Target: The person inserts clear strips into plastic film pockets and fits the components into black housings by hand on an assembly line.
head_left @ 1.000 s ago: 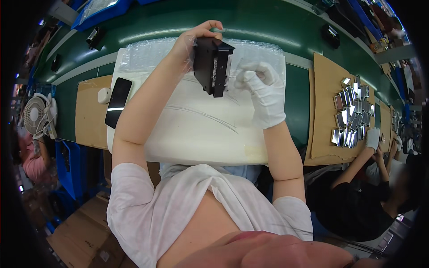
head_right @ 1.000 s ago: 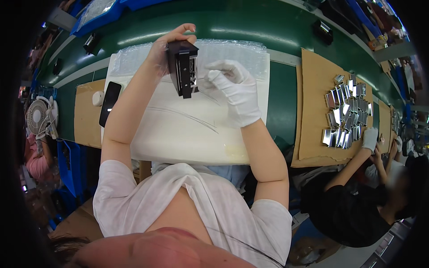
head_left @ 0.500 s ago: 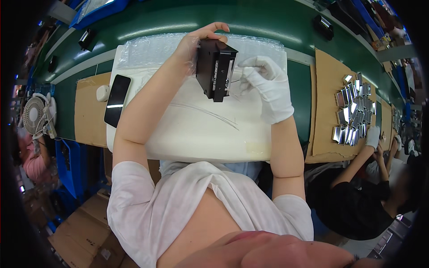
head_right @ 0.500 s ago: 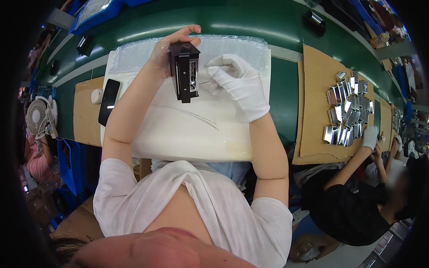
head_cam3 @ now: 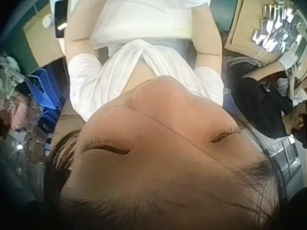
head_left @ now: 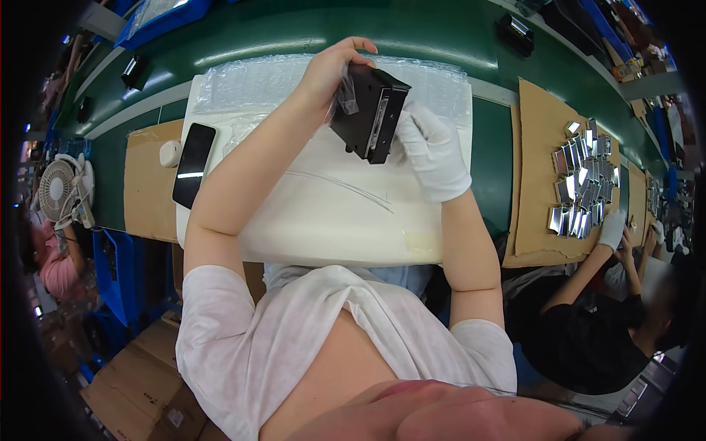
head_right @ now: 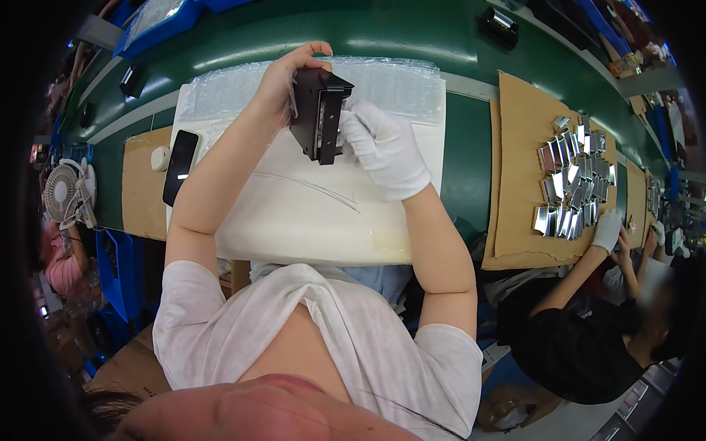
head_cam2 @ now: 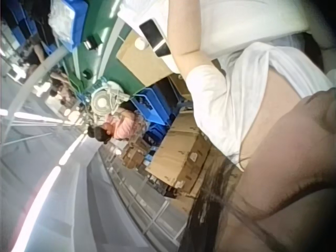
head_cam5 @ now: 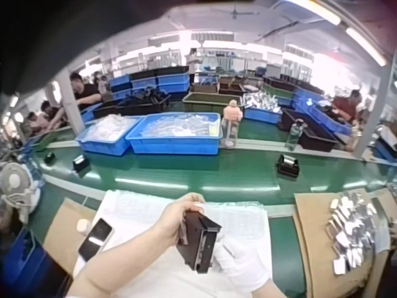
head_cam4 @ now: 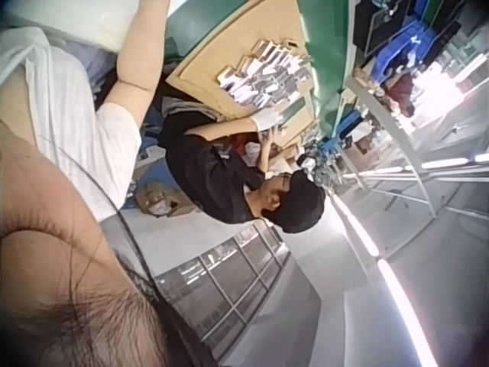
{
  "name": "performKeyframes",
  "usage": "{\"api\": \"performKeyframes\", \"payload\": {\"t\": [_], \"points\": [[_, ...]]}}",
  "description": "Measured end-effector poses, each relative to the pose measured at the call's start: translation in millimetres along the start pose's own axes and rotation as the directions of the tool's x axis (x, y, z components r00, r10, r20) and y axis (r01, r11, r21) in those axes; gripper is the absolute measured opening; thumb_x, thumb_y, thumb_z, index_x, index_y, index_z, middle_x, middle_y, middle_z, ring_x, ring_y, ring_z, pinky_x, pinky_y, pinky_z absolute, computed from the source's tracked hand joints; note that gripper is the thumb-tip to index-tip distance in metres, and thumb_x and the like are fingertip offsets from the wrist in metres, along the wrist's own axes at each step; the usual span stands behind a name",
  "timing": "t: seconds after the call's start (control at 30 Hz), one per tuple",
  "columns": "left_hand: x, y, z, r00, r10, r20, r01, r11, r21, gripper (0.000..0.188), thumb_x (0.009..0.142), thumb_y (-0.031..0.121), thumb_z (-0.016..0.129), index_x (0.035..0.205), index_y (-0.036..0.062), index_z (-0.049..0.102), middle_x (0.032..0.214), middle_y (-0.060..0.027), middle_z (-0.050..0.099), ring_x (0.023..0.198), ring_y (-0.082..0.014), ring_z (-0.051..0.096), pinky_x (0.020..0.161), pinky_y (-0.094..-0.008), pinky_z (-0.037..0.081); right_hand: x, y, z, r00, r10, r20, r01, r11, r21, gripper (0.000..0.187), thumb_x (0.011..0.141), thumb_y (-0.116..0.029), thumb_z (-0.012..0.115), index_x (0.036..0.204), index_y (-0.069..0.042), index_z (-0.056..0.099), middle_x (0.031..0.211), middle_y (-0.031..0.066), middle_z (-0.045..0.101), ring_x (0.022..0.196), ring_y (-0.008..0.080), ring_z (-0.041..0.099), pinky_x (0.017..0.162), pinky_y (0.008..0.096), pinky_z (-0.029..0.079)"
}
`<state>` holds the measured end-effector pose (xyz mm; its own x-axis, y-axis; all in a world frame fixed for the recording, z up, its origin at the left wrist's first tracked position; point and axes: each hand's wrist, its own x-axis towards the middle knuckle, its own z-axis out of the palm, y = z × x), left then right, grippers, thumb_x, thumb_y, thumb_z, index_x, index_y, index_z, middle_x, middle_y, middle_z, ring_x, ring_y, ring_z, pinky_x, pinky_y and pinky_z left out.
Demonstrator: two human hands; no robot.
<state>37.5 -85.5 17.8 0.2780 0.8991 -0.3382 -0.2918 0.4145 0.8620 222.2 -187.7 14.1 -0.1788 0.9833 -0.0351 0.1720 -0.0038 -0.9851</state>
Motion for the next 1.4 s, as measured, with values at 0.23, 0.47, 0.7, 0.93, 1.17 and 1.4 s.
{"api": "performKeyframes", "payload": {"t": [0.23, 0.47, 0.7, 0.93, 1.17, 1.4], "points": [[2, 16, 8, 0.970, 0.219, -0.108, -0.205, 0.970, 0.128, 0.026, 0.087, 0.009, 0.052, 0.110, 0.0127, 0.062, 0.089, -0.0063, 0.067, 0.082, -0.0148, 0.059, 0.076, -0.0263, 0.043, 8, 17, 9, 0.957, -0.281, -0.065, 0.259, 0.936, -0.239, 0.020, 0.098, -0.006, 0.057, 0.117, -0.001, 0.064, 0.099, 0.0091, 0.069, 0.084, 0.0207, 0.068, 0.077, 0.0309, 0.053], [85, 31, -66, 0.624, 0.779, -0.059, -0.648, 0.558, 0.519, 0.016, 0.105, 0.011, 0.041, 0.116, 0.0078, 0.052, 0.107, -0.0087, 0.066, 0.100, -0.0188, 0.061, 0.095, -0.0296, 0.046, 14, 21, 25, 0.890, -0.443, -0.112, 0.361, 0.832, -0.422, 0.037, 0.097, -0.007, 0.061, 0.134, -0.003, 0.058, 0.125, 0.0133, 0.066, 0.109, 0.0236, 0.066, 0.095, 0.0322, 0.051], [34, 9, 2, 0.480, 0.875, 0.062, -0.869, 0.464, 0.174, 0.016, 0.106, 0.011, 0.042, 0.118, 0.0076, 0.052, 0.105, -0.0105, 0.068, 0.098, -0.0203, 0.063, 0.095, -0.0323, 0.048, 10, 19, 31, 0.958, -0.277, -0.080, 0.246, 0.929, -0.276, 0.047, 0.095, -0.009, 0.068, 0.140, -0.007, 0.054, 0.134, 0.0109, 0.063, 0.118, 0.0248, 0.063, 0.100, 0.0328, 0.051], [-42, -3, 41, 0.379, 0.744, 0.551, -0.919, 0.233, 0.317, 0.026, 0.104, 0.022, 0.052, 0.128, 0.0110, 0.053, 0.127, -0.0124, 0.062, 0.123, -0.0262, 0.057, 0.109, -0.0385, 0.042, 20, 29, 24, 0.970, 0.119, -0.213, 0.052, 0.753, 0.655, 0.033, 0.088, 0.000, 0.070, 0.121, -0.004, 0.065, 0.113, 0.0101, 0.068, 0.105, 0.0224, 0.065, 0.093, 0.0322, 0.055], [-76, -23, -25, 0.611, 0.670, 0.422, -0.265, -0.329, 0.906, 0.034, 0.101, 0.029, 0.060, 0.130, 0.0123, 0.056, 0.135, -0.0125, 0.057, 0.122, -0.0321, 0.055, 0.102, -0.0407, 0.047, 13, 23, -4, 0.650, -0.689, -0.320, 0.660, 0.721, -0.210, 0.028, 0.074, 0.003, 0.075, 0.100, -0.007, 0.074, 0.101, 0.0049, 0.069, 0.081, 0.0195, 0.064, 0.073, 0.0289, 0.053], [-105, 3, -38, 0.993, 0.116, -0.028, -0.051, 0.629, 0.776, 0.034, 0.102, 0.028, 0.058, 0.132, 0.0116, 0.055, 0.127, -0.0145, 0.061, 0.109, -0.0285, 0.062, 0.093, -0.0382, 0.052, -8, -11, 51, 0.642, -0.722, 0.260, 0.678, 0.375, -0.632, 0.033, 0.068, -0.014, 0.086, 0.100, -0.014, 0.075, 0.108, 0.0045, 0.065, 0.088, 0.0257, 0.063, 0.075, 0.0326, 0.052]]}}
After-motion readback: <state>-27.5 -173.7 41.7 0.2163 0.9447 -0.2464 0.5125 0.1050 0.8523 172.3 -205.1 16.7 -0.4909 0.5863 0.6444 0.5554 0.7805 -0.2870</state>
